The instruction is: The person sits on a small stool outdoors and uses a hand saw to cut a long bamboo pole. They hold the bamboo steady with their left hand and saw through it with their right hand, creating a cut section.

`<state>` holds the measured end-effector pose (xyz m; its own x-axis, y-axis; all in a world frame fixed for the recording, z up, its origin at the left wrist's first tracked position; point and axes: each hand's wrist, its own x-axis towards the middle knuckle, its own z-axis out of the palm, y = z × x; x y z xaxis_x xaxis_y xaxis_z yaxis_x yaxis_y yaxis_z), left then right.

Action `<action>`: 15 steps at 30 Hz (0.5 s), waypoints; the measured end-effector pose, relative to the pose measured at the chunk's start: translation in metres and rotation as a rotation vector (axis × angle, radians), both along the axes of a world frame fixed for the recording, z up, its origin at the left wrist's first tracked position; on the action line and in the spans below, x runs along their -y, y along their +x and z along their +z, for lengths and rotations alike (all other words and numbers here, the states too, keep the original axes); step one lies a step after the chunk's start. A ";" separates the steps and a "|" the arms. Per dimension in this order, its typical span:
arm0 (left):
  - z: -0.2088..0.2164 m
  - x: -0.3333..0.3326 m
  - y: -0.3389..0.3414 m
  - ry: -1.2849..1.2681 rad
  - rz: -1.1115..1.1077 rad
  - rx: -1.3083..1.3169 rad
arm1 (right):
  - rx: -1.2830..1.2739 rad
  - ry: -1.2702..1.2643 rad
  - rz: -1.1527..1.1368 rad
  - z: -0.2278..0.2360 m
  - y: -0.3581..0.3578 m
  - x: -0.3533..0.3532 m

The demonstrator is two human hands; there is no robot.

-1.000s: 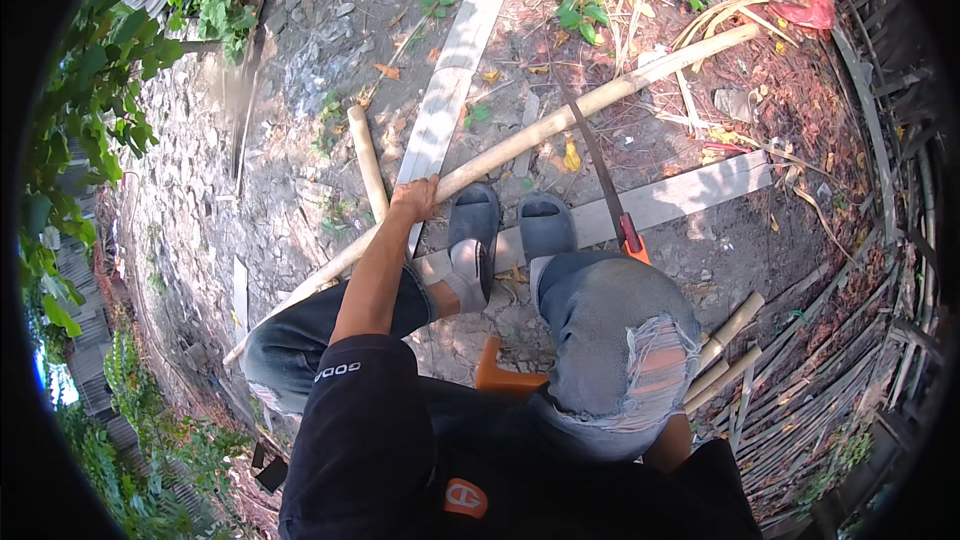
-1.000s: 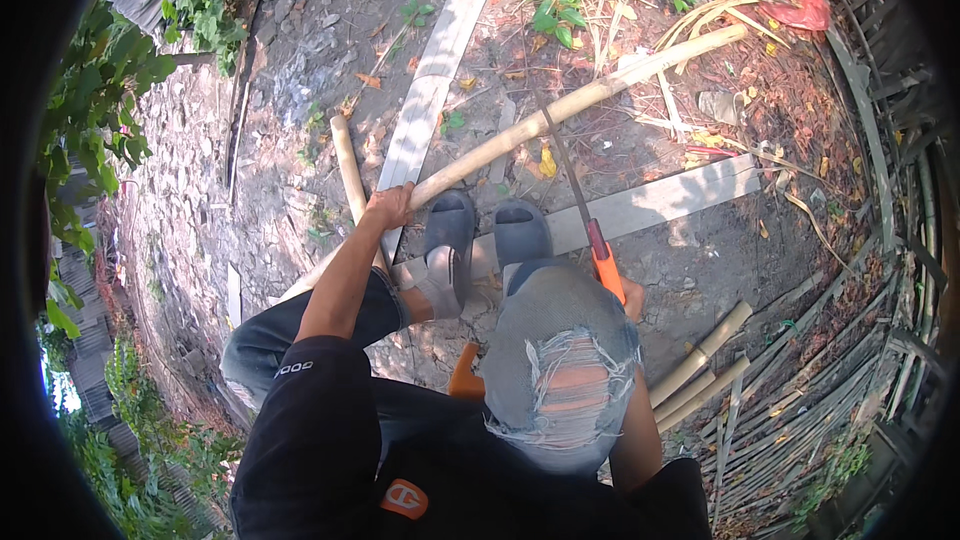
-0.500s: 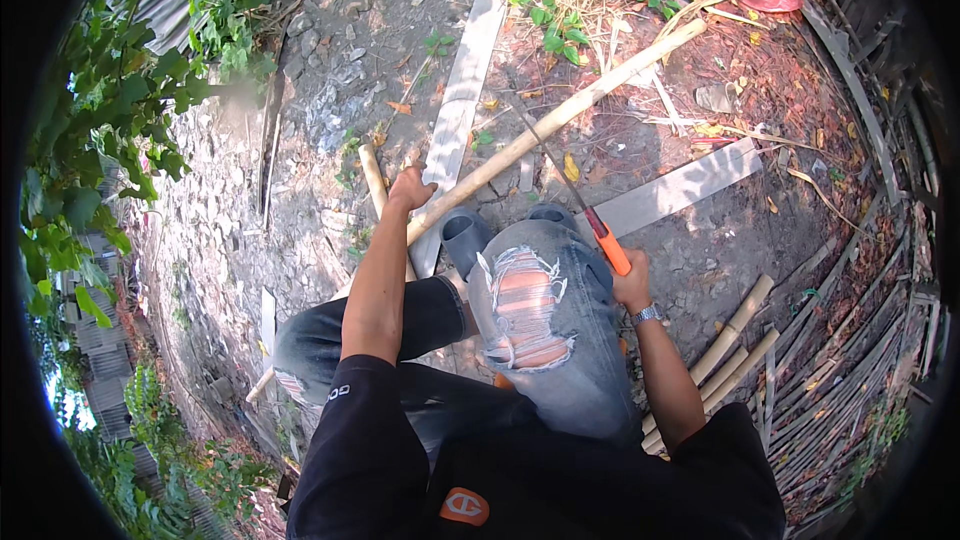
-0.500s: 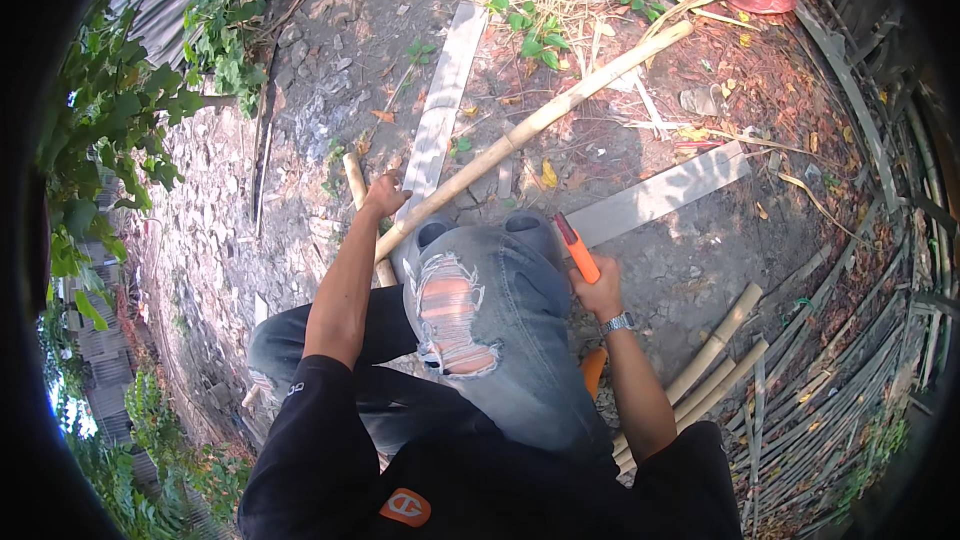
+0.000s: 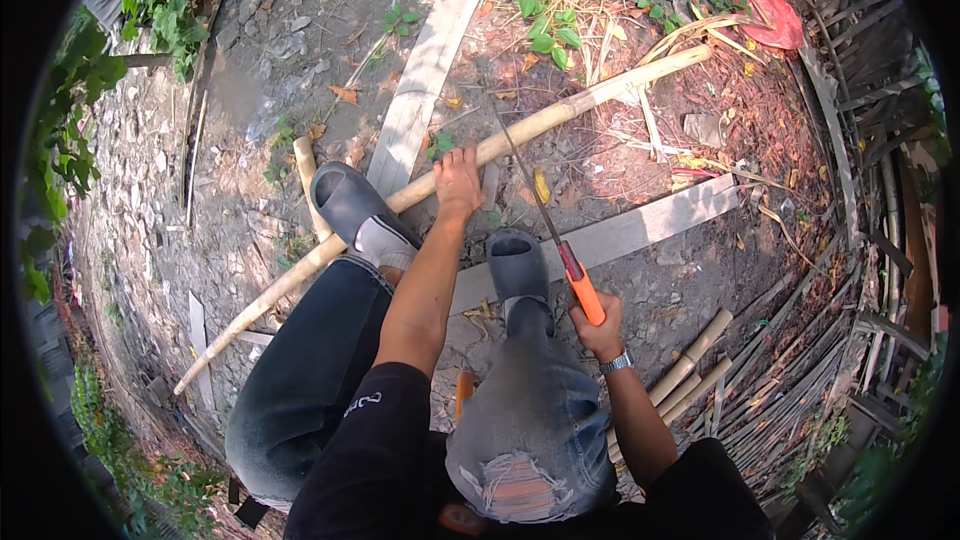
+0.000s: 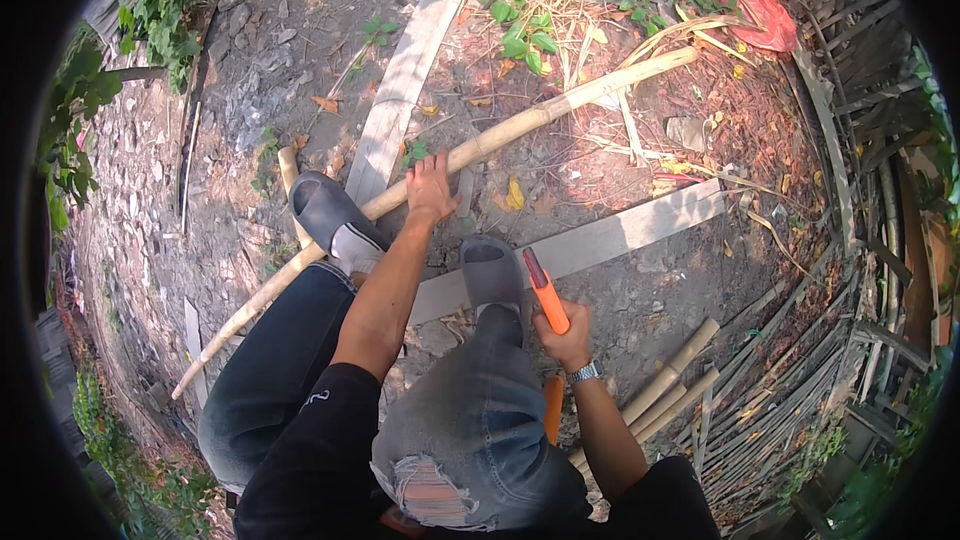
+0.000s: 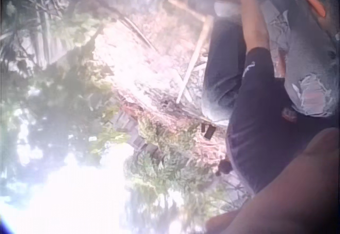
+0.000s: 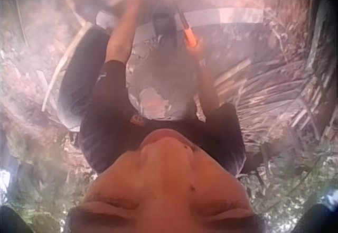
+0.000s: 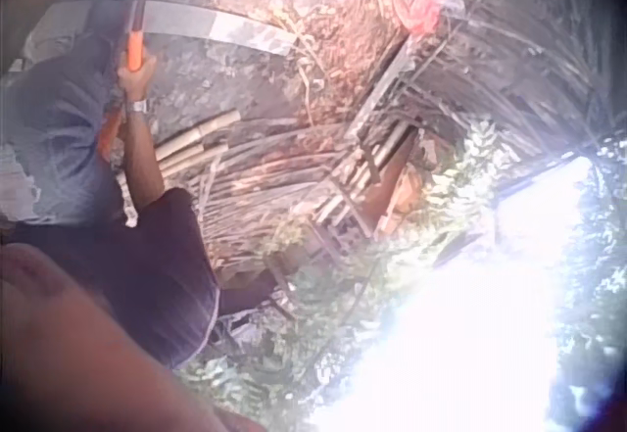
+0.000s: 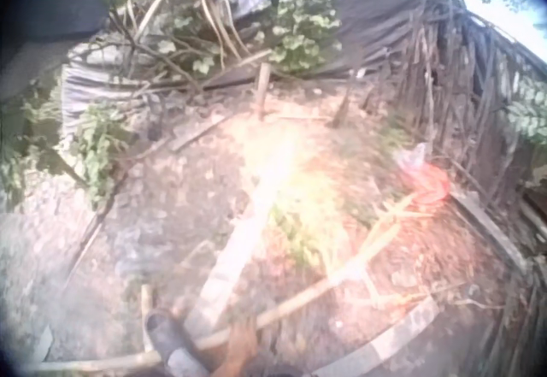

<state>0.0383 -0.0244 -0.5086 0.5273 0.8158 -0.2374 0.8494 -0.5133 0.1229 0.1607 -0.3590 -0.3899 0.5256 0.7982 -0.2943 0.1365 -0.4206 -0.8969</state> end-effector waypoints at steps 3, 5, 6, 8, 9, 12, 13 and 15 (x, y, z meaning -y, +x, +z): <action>-0.031 -0.021 0.005 -0.049 0.032 -0.008 | -0.045 0.030 -0.031 -0.020 0.004 0.008; -0.033 -0.025 0.018 -0.119 0.055 0.018 | -0.093 0.076 -0.113 -0.024 0.011 0.009; -0.031 -0.034 0.021 -0.160 0.064 0.025 | -0.147 0.087 -0.147 -0.024 0.013 0.003; -0.025 -0.051 0.022 -0.244 0.097 0.035 | -0.255 0.105 -0.208 -0.024 0.021 -0.001; -0.015 -0.059 0.021 -0.294 0.155 0.013 | -0.204 0.065 -0.166 -0.013 0.021 -0.011; 0.015 -0.072 0.021 -0.449 0.159 -0.074 | -0.074 0.015 -0.061 0.011 0.028 -0.042; 0.016 -0.068 0.024 -0.456 0.150 -0.066 | -0.052 0.017 -0.052 0.013 0.030 -0.044; -0.003 -0.049 0.021 -0.315 0.216 -0.070 | -0.024 -0.002 -0.026 0.020 0.029 -0.050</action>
